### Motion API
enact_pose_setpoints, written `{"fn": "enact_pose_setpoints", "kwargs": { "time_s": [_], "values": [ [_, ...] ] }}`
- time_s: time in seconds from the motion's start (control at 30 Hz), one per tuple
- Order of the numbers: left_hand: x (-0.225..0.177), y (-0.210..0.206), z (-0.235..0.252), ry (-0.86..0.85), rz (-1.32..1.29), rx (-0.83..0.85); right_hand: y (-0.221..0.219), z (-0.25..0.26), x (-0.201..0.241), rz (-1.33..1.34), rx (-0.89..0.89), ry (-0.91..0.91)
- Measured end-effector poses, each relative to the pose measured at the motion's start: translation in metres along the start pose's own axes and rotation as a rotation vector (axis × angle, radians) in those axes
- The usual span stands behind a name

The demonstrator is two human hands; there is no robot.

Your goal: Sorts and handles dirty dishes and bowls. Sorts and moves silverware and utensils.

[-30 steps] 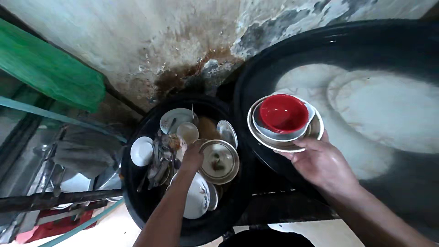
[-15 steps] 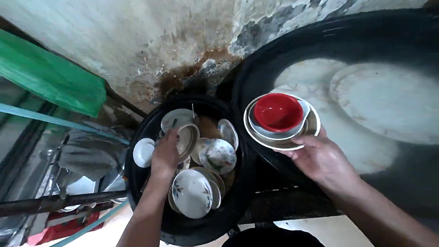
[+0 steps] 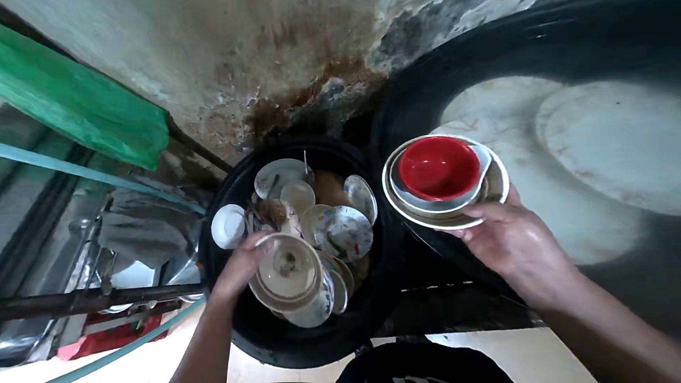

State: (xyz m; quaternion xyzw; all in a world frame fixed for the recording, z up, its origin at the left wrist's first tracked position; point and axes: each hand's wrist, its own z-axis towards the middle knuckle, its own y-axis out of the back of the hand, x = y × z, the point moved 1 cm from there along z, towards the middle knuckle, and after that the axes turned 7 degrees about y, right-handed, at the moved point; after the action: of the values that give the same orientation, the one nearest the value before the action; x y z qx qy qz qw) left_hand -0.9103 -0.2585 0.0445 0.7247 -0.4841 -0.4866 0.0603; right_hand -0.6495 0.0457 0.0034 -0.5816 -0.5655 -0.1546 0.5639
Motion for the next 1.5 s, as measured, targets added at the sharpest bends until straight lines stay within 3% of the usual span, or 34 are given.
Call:
{"fn": "enact_pose_setpoints", "kwargs": {
  "time_s": [0.07, 0.17, 0.27, 0.37, 0.57, 0.77, 0.83, 1.0, 1.17, 1.3, 1.5],
  "values": [
    [0.03, -0.013, 0.007, -0.023, -0.052, 0.1, -0.002, 0.001, 0.001, 0.004, -0.01, -0.005],
    [0.05, -0.034, 0.01, -0.08, 0.138, 0.118, -0.002, 0.001, 0.001, -0.002, -0.006, -0.02],
    [0.053, -0.053, 0.011, -0.059, 0.332, 0.071, -0.001, -0.003, 0.0, -0.088, 0.004, 0.012],
    [0.039, -0.06, 0.006, 0.084, 0.49, 0.089, -0.006, -0.007, 0.001, -0.091, 0.009, 0.054],
    [0.04, -0.056, -0.015, -0.026, 0.137, -0.046, -0.046, -0.029, 0.015, -0.122, 0.098, -0.005],
    [0.012, -0.044, -0.031, 0.111, -0.269, -0.205, -0.089, -0.054, -0.022, -0.249, 0.256, -0.246],
    [-0.004, -0.041, -0.04, 0.063, -0.277, -0.193, -0.098, -0.059, -0.039, -0.313, 0.269, -0.287],
    [-0.023, -0.042, -0.048, 0.027, -0.242, -0.143, -0.115, -0.057, -0.06, -0.473, 0.33, -0.199],
    [-0.03, -0.057, -0.034, 0.069, -0.552, -0.036, -0.123, -0.043, -0.061, -0.305, 0.436, -0.232],
    [-0.036, -0.062, -0.025, 0.049, -0.833, 0.081, -0.122, -0.026, -0.051, -0.203, 0.3, -0.27],
    [-0.049, -0.081, -0.016, 0.065, -0.87, 0.106, -0.12, -0.017, -0.048, -0.096, 0.252, -0.289]
  ]
}}
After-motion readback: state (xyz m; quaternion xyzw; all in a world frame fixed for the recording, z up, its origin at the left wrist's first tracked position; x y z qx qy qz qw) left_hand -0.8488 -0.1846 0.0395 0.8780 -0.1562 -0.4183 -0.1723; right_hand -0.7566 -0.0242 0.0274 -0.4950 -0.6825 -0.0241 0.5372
